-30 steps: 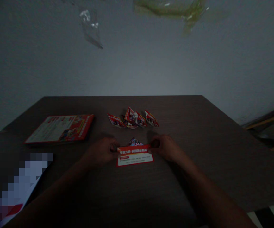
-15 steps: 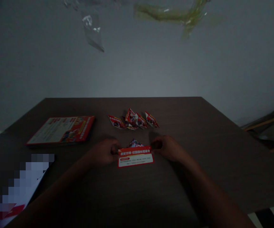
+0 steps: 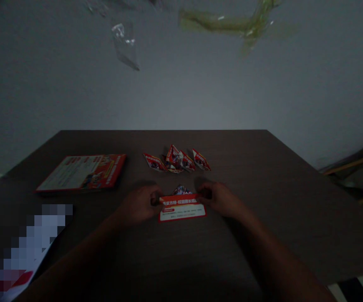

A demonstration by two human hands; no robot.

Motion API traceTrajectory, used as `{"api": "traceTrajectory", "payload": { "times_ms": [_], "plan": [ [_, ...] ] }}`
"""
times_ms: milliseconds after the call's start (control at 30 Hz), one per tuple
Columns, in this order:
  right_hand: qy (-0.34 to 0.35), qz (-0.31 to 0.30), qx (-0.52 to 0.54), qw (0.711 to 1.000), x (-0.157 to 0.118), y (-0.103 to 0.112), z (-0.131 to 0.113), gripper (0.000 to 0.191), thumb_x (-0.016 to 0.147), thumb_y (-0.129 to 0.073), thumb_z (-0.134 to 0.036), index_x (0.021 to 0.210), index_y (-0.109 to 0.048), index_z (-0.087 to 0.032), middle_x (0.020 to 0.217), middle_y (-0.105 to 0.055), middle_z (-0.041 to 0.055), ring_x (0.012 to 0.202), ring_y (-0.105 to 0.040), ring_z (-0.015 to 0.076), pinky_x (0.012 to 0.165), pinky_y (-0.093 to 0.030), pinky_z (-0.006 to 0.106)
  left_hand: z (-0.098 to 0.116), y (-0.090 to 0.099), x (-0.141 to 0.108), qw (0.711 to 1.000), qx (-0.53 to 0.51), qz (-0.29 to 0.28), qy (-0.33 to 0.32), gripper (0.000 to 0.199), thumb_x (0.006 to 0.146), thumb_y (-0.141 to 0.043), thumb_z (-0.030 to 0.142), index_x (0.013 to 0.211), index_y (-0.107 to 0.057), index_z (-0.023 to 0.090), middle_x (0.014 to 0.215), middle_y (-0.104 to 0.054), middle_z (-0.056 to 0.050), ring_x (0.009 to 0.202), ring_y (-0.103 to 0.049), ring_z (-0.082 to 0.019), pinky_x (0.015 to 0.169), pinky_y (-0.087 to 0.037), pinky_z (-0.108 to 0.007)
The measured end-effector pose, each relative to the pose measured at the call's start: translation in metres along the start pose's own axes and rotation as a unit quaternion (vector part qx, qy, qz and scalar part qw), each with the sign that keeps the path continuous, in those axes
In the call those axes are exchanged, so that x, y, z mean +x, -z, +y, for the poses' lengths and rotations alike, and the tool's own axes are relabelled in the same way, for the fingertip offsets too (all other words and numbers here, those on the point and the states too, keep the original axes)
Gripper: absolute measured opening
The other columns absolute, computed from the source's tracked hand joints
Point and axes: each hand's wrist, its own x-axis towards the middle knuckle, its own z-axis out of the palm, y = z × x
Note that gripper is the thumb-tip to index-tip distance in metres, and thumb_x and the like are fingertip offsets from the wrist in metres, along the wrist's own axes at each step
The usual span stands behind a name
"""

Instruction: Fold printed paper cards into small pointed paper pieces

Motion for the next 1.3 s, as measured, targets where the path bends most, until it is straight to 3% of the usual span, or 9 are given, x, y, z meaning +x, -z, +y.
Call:
{"api": "traceTrajectory", "payload": {
  "times_ms": [167,400,533,767,1300],
  "plan": [
    [-0.001,-0.009,-0.004,1.0,-0.002,0.0,-0.001,0.021,0.08,-0.057,-0.034,0.09,-0.065,-0.018,0.078,-0.068,0.0046,0.066,-0.061,0.0165,0.056,-0.041,0.025,-0.005,-0.005,0.003,1.0,-0.003,0.003,-0.017,0.011,0.073,-0.053,0.027,0.068,-0.059,0.019,0.068,-0.063,-0.001,0.061,-0.056,-0.014,0.052,-0.03,-0.024],
    [0.011,-0.008,-0.019,1.0,-0.001,-0.001,-0.003,0.016,0.08,-0.057,-0.031,0.085,-0.065,-0.018,0.076,-0.068,0.0034,0.066,-0.061,0.0159,0.056,-0.041,0.025,-0.005,-0.007,0.003,0.999,-0.038,0.038,-0.008,0.012,0.077,-0.05,0.026,0.072,-0.057,0.018,0.073,-0.063,-0.003,0.066,-0.057,-0.016,0.056,-0.033,-0.025],
    [0.021,0.0,-0.013,1.0,-0.001,-0.002,-0.003,0.017,0.08,-0.058,-0.031,0.088,-0.065,-0.018,0.077,-0.068,0.0033,0.066,-0.06,0.0149,0.056,-0.041,0.024,-0.011,-0.013,0.006,0.991,-0.118,0.067,-0.008,0.013,0.08,-0.047,0.027,0.076,-0.055,0.018,0.076,-0.063,-0.003,0.069,-0.058,-0.016,0.058,-0.038,-0.025],
    [0.035,-0.003,0.002,0.999,-0.001,-0.005,-0.005,0.026,0.083,-0.055,-0.041,0.091,-0.064,-0.018,0.076,-0.066,0.0037,0.065,-0.058,0.0147,0.054,-0.038,0.024,-0.018,-0.019,0.013,0.936,-0.333,0.113,0.03,0.011,0.075,-0.054,0.027,0.081,-0.053,0.018,0.077,-0.066,-0.002,0.07,-0.064,-0.018,0.06,-0.047,-0.026],
    [0.079,0.01,0.064,0.995,-0.001,-0.014,-0.01,0.022,0.085,-0.053,-0.036,0.086,-0.064,-0.017,0.078,-0.067,0.0037,0.067,-0.058,0.014,0.058,-0.042,0.023,-0.005,-0.032,0.01,0.861,-0.471,0.192,-0.006,0.028,0.076,-0.063,0.031,0.098,-0.056,0.016,0.094,-0.068,-0.006,0.082,-0.066,-0.019,0.07,-0.053,-0.028]
  ]
}}
